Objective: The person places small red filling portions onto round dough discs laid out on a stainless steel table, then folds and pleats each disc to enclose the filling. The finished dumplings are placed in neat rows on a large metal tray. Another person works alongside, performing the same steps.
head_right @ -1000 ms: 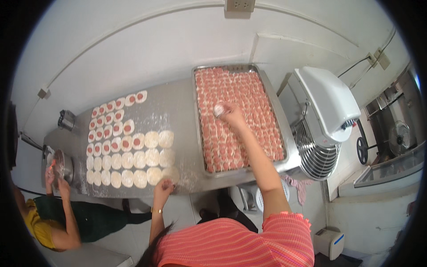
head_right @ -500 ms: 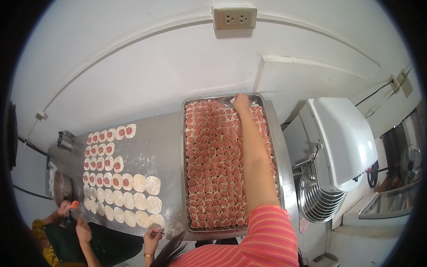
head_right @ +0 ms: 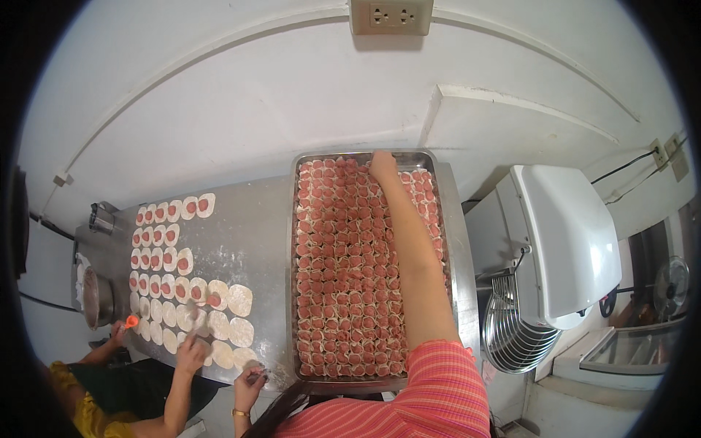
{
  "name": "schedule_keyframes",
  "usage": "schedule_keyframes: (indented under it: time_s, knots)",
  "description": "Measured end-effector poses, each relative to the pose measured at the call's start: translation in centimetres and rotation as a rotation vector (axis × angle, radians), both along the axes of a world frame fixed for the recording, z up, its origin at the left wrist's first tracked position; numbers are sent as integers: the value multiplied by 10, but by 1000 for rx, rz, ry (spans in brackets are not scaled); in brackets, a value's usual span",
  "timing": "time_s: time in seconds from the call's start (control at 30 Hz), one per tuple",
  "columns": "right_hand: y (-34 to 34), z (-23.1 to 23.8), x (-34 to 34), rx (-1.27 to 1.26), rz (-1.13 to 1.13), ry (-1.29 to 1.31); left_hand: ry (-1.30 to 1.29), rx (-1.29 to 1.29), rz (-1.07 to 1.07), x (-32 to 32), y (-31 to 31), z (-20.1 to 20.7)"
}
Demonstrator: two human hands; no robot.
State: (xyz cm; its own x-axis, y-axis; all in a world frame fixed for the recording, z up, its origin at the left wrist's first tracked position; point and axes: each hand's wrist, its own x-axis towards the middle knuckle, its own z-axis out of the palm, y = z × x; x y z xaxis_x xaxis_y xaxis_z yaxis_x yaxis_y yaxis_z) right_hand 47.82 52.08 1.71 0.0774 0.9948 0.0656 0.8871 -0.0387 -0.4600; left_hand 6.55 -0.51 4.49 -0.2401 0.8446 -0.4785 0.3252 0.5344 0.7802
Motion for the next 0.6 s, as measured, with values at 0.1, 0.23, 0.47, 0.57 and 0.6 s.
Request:
schedule_keyframes:
  time_s: [0.1,0.23,0.47,0.57,0.6]
  knots:
    - [1,0,4,-32,53,5,11,9,-2,2,5,4]
    - [-3,13,3,-25,62,-26,55,44,-8,0,14,15]
    - [-4,-5,-8,78,-42,40,85,26,-41,5,27,18]
    - [0,-4,-1,56,87,64,81,12,-48,10,31,20]
    - [1,-5,1,52,131,71,84,10,-52,10,31,19]
